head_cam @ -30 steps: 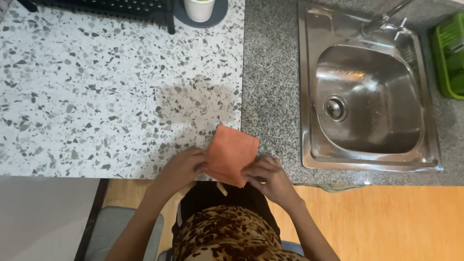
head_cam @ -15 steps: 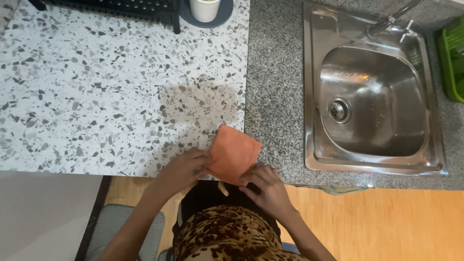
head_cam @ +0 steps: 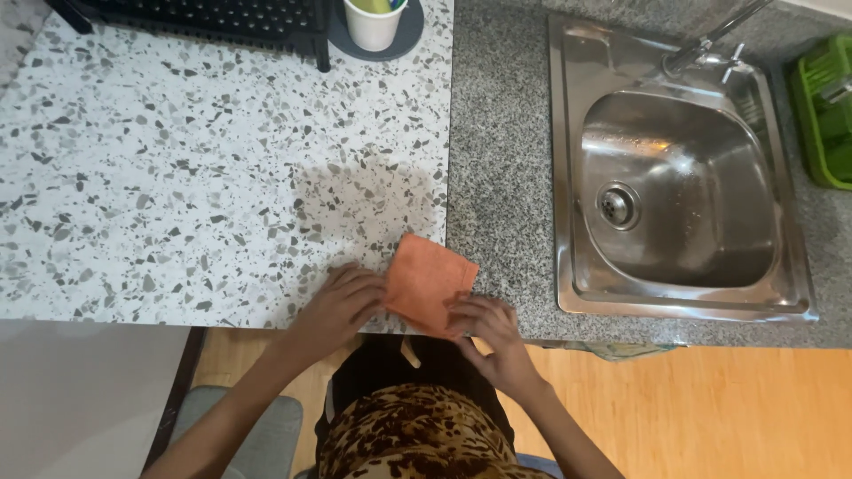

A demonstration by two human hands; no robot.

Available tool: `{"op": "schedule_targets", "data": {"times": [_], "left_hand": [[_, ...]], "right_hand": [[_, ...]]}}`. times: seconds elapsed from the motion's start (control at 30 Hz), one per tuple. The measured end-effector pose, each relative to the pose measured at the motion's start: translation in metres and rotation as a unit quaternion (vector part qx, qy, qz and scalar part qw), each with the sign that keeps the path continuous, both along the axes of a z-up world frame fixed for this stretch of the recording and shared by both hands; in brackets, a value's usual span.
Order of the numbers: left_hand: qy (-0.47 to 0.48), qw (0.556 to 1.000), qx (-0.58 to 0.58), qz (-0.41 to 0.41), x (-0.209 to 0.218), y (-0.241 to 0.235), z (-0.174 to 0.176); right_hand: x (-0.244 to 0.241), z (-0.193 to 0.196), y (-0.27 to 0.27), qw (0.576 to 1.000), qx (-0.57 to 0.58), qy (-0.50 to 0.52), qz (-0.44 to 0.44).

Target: Wiping the kitchen countertop and sink with a cleaning cloth.

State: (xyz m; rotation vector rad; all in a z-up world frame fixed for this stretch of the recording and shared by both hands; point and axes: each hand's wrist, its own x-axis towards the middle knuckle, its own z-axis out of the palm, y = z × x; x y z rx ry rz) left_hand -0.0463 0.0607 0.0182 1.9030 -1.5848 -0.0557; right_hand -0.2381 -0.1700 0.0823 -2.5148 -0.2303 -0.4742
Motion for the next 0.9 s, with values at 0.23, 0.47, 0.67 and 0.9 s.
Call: {"op": "schedule_targets", "data": {"times": [0.23, 0.47, 0.67, 0.9], "left_hand": [[0.341, 0.925, -0.107, 0.13, -0.008, -0.032, 0.056], [0.391, 0.858, -0.036, 0.332, 0.036, -0.075, 0.048], [0.438, 0.811, -0.311, 0.233, 0.009, -0.201, -0.24], [-0.058, 0.958, 0.089, 0.266, 0.008, -0.157, 0.044]], "right_hand": [[0.017, 0.004, -0.016, 0.94, 0.306, 0.019, -0.149], [0.093, 0.014, -0.036, 0.943, 0.278, 0.021, -0.18], [0.058, 0.005, -0.104, 0.922, 0.087, 0.004, -0.377], [0.034, -0.084, -0.195, 0.79, -0.06, 0.229, -0.565]]}}
